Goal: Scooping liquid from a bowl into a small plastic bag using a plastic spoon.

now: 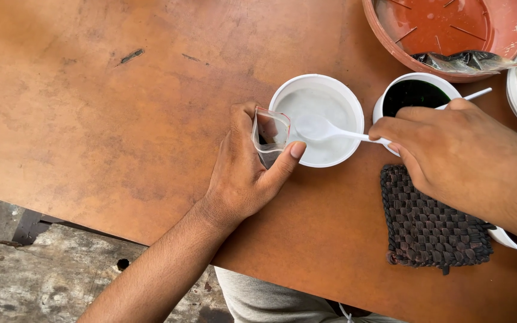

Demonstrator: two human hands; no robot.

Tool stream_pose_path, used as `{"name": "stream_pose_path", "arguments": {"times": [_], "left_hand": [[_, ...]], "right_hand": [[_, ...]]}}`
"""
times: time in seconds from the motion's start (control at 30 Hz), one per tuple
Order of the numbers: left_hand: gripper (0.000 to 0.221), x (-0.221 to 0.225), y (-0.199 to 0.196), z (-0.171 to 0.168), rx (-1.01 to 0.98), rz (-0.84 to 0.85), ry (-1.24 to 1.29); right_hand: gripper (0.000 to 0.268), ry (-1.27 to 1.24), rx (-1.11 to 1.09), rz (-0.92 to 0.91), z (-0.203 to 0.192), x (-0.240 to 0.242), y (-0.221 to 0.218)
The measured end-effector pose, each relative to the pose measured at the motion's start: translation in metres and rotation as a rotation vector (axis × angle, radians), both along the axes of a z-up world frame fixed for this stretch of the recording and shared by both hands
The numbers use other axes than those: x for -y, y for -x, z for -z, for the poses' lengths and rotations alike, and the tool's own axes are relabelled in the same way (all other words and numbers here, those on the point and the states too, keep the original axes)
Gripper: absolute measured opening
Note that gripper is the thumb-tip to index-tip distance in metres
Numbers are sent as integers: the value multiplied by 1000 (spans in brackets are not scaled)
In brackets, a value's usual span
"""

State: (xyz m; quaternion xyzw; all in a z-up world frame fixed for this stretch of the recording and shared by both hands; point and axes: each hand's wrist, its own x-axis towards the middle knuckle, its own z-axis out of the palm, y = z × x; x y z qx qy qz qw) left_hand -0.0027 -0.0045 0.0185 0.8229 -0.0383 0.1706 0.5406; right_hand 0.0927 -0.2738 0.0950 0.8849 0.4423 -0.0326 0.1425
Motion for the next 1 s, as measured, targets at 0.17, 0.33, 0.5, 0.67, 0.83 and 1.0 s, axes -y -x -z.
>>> {"name": "stream_pose_path", "arguments": {"times": [0.17,0.33,0.5,0.67,0.83,1.0], "left_hand": [[50,2,0,0,-18,-10,-16],[47,2,0,2,27,5,0],[48,2,0,3,30,-8,-10],[48,2,0,4,26,-14,-24],[50,3,-1,7,28,-17,-38],[48,4,0,4,36,-20,-12]], "right_hand": [[26,-91,-7,-59,2,-10,5],[30,-132,53,-35,8,-16,-2],[26,-2,11,39,5,-10,-1],[33,-71,98,-101,4,1,10],[37,-51,60,-136,7,-5,17],[34,-160,-57,-50,17,-19,5]]}}
